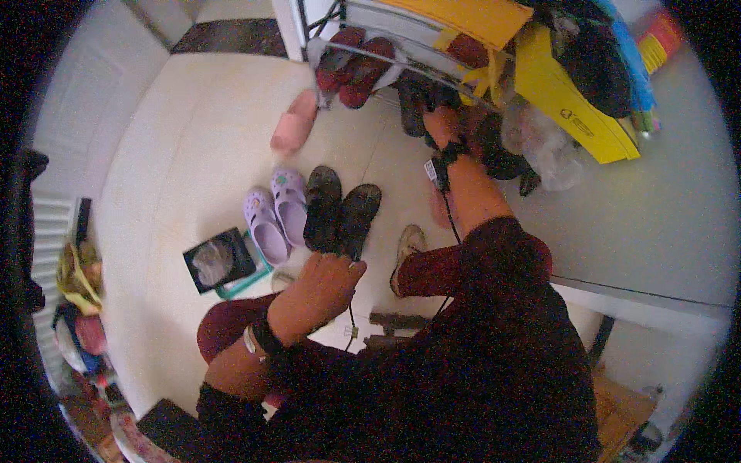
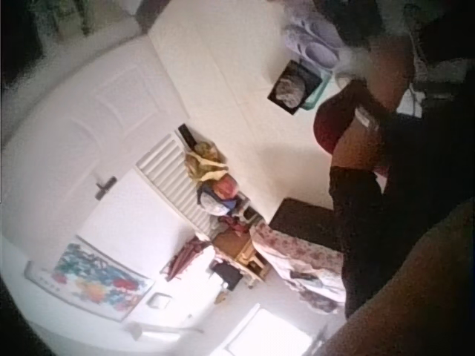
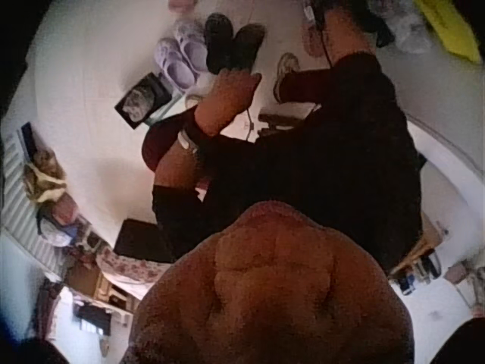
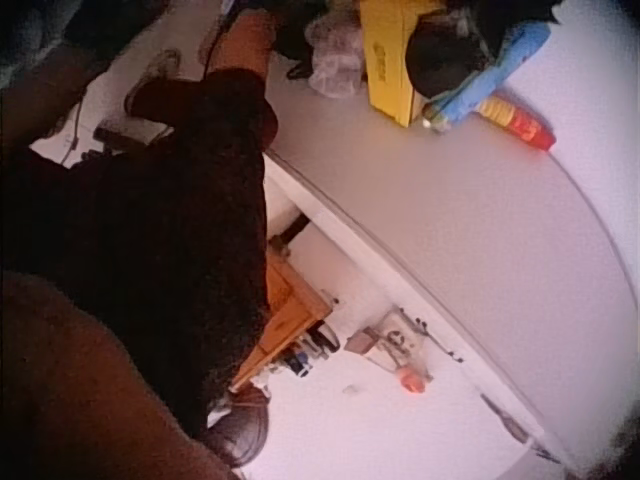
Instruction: The person sits on the floor and organizes footwear and boxes near a shoe rack. They move slippers and shoes, open a yellow box to check its contents, wipe the box with a cloth, and place items back on the rack.
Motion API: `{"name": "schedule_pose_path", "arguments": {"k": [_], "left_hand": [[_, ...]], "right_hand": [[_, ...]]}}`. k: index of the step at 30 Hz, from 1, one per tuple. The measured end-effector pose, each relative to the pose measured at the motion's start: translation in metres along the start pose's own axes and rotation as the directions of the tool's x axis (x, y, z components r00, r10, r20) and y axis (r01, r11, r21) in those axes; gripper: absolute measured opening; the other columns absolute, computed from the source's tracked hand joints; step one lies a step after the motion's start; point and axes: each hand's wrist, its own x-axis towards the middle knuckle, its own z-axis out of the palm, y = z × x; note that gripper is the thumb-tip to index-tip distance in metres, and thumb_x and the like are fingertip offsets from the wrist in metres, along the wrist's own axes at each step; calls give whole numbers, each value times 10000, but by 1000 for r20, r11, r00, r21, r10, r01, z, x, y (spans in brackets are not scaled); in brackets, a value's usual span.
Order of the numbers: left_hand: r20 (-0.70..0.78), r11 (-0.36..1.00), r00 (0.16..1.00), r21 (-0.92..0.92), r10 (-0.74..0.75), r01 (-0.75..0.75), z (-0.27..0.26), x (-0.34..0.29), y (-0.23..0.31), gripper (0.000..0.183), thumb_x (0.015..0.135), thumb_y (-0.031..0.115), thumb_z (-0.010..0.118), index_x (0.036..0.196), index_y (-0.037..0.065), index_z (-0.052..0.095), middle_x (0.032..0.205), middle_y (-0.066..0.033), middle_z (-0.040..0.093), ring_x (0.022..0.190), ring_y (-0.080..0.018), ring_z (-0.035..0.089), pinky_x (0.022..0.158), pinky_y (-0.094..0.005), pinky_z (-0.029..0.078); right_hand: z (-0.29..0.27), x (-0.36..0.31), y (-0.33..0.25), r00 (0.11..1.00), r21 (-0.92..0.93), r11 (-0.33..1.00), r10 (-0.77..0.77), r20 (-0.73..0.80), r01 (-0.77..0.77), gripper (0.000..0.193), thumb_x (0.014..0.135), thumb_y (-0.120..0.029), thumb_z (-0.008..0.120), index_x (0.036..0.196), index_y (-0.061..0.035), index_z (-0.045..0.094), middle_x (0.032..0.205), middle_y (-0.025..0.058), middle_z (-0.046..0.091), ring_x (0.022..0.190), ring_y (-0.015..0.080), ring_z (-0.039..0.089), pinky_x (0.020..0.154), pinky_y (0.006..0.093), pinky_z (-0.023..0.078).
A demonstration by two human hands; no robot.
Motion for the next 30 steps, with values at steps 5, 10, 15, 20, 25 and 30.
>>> {"name": "schedule_pose_path", "arguments": {"k": [5, 10, 15, 20, 25, 30], "left_hand": [[56, 1000, 998, -23, 12, -11, 12, -8, 5, 192, 731, 82, 627, 923, 75, 618, 780, -98, 622, 775, -289, 629, 664, -416, 459], [-13, 998, 1000, -56, 21, -22, 20, -17, 8, 168, 685, 83, 655, 851, 77, 628, 802, -114, 644, 767, -296, 644, 621, -416, 453], [-69, 997, 998, -78, -8, 2, 21, -25, 6, 135, 661, 88, 671, 792, 69, 644, 733, -131, 636, 717, -304, 649, 584, -411, 449], [-552, 983, 833, -128, 41, -133, 21, -39, -4, 78, 622, 83, 665, 697, 69, 653, 699, -133, 628, 665, -311, 637, 577, -410, 448], [-435, 995, 900, -86, 16, -59, 17, -44, -5, 88, 603, 101, 656, 687, 81, 668, 709, -132, 639, 682, -312, 636, 583, -407, 459], [-242, 989, 959, -49, -147, 139, 11, -39, -8, 103, 621, 124, 651, 717, 98, 679, 753, -109, 659, 743, -305, 643, 627, -437, 471]], "right_hand": [[41, -103, -31, 999, 262, 964, -39, 14, 34, 325, 839, -322, 526, 940, -44, 660, 925, 206, 666, 870, 414, 625, 773, 468, 489], [81, -163, -70, 990, 443, 895, -99, 97, 46, 289, 841, -282, 518, 896, -34, 655, 947, 199, 667, 903, 429, 608, 813, 491, 472], [108, -220, -125, 947, 412, 891, -277, 163, 190, 282, 835, -267, 511, 944, -50, 655, 950, 201, 658, 897, 415, 606, 795, 484, 474], [126, -256, -182, 869, 506, 777, -485, 101, 375, 250, 825, -223, 546, 978, -57, 654, 928, 191, 657, 897, 401, 606, 790, 470, 479], [155, -272, -228, 790, 444, 715, -612, 26, 540, 174, 807, -189, 550, 887, -47, 613, 819, 218, 630, 826, 434, 589, 737, 512, 466], [188, -299, -245, 688, 566, 595, -722, 66, 571, 200, 825, -220, 551, 834, -21, 535, 807, 252, 590, 802, 470, 556, 711, 535, 446]]}}
